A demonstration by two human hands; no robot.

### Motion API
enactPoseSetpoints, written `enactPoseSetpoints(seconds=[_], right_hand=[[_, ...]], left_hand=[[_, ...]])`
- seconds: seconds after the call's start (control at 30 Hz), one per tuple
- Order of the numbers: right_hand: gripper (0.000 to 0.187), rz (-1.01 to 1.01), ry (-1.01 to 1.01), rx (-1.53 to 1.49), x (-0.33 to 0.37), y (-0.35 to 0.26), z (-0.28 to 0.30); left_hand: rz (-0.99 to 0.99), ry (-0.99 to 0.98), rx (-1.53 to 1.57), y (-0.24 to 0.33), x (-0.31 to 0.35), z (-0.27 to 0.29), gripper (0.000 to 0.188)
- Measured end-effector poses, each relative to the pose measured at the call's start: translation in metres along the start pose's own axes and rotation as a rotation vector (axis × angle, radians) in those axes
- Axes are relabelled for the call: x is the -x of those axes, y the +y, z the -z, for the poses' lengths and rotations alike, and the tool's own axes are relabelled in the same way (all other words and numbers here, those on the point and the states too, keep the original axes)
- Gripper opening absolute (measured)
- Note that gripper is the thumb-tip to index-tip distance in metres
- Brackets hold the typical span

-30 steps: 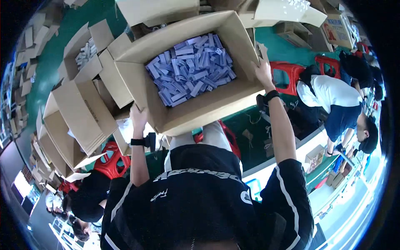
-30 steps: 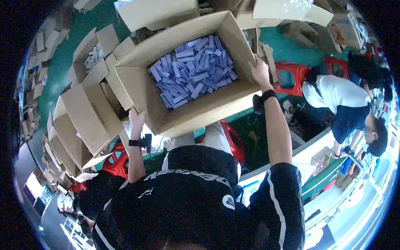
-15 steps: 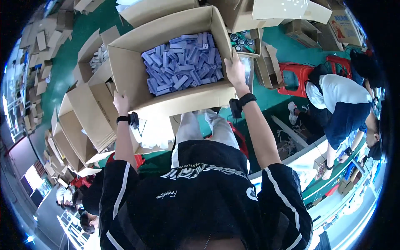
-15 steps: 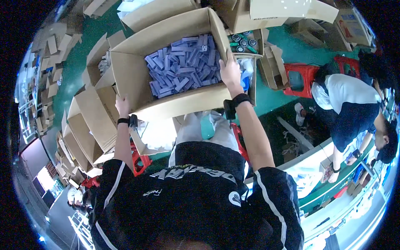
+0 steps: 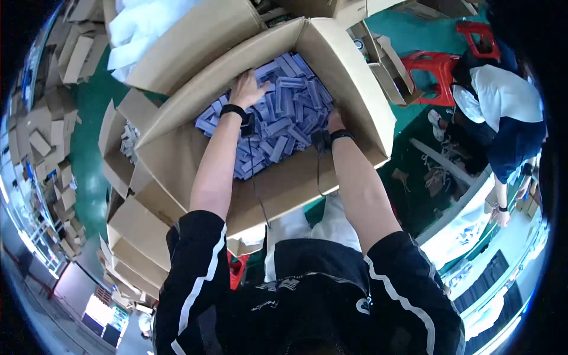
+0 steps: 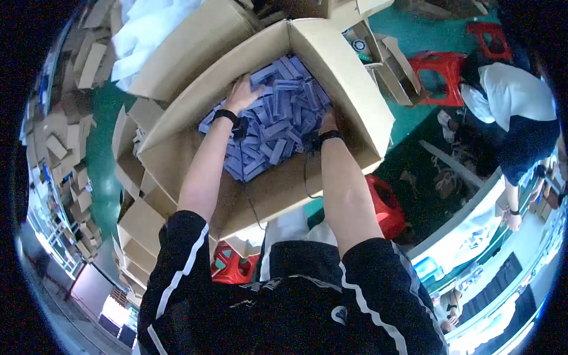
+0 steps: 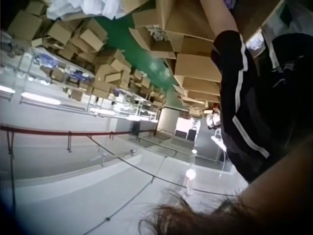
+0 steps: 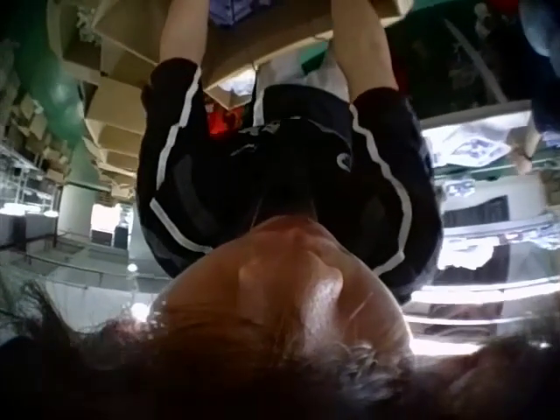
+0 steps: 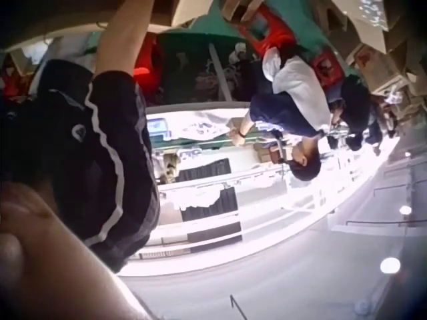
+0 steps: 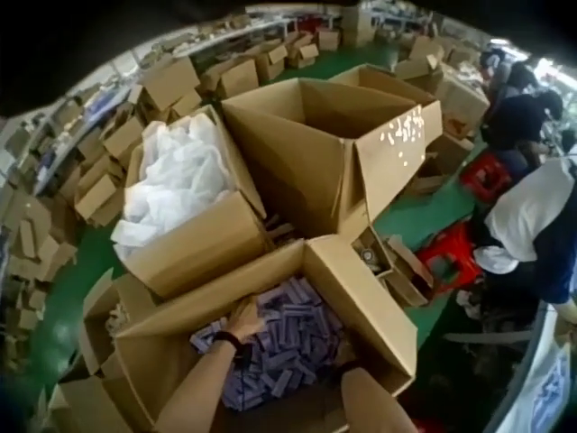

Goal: Picking electronic components from floor boxes and placing them into a tray on an assembly line.

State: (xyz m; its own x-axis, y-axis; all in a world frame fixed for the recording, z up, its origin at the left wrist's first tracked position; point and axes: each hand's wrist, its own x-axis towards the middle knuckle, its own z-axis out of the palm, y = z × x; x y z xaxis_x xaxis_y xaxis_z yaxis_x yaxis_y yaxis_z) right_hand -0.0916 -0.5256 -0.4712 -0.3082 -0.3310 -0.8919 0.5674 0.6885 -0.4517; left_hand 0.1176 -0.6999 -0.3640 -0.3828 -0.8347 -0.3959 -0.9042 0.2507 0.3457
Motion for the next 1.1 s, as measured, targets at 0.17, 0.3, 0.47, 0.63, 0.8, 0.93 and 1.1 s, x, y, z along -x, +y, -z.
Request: enactPoseSetpoints(seconds=[0.17, 0.3, 0.47, 0.63, 0.8, 0.93, 1.1], right_hand=[[0.062, 0.178, 0.236, 0.27, -0.113, 0.098, 0.0], [0.057, 0.333, 0.253, 0.344, -0.163, 0.142, 0.007], [0.071, 0.217, 0.025, 0.142, -0.139, 0.12, 0.0], [0.07, -0.009, -0.136, 0.007, -0.016, 0.025, -0.051], [0.064, -0.464, -0.211, -0.476, -0.01, 0.007, -0.039], [0.063, -0.228, -0.363, -0.421, -0.062, 0.094, -0.025], [0.068, -0.553, -0.45, -0.297, -0.043, 0.093, -0.035]], left_hand=[[0.0, 0.009, -0.021, -0.048, -0.042, -0.084, 0.098], [0.235, -0.125, -0.032, -0.062, -0.06, -0.11, 0.116], [0.128, -0.128, 0.014, -0.085, -0.073, -0.117, 0.109], [0.422, -0.567, 0.228, -0.081, -0.053, -0.099, 0.118], [0.545, -0.588, 0.388, -0.037, -0.028, -0.111, 0.11], [0.503, -0.601, 0.48, -0.059, -0.029, -0.145, 0.096], [0.468, -0.613, 0.639, -0.123, 0.005, -0.199, 0.077]])
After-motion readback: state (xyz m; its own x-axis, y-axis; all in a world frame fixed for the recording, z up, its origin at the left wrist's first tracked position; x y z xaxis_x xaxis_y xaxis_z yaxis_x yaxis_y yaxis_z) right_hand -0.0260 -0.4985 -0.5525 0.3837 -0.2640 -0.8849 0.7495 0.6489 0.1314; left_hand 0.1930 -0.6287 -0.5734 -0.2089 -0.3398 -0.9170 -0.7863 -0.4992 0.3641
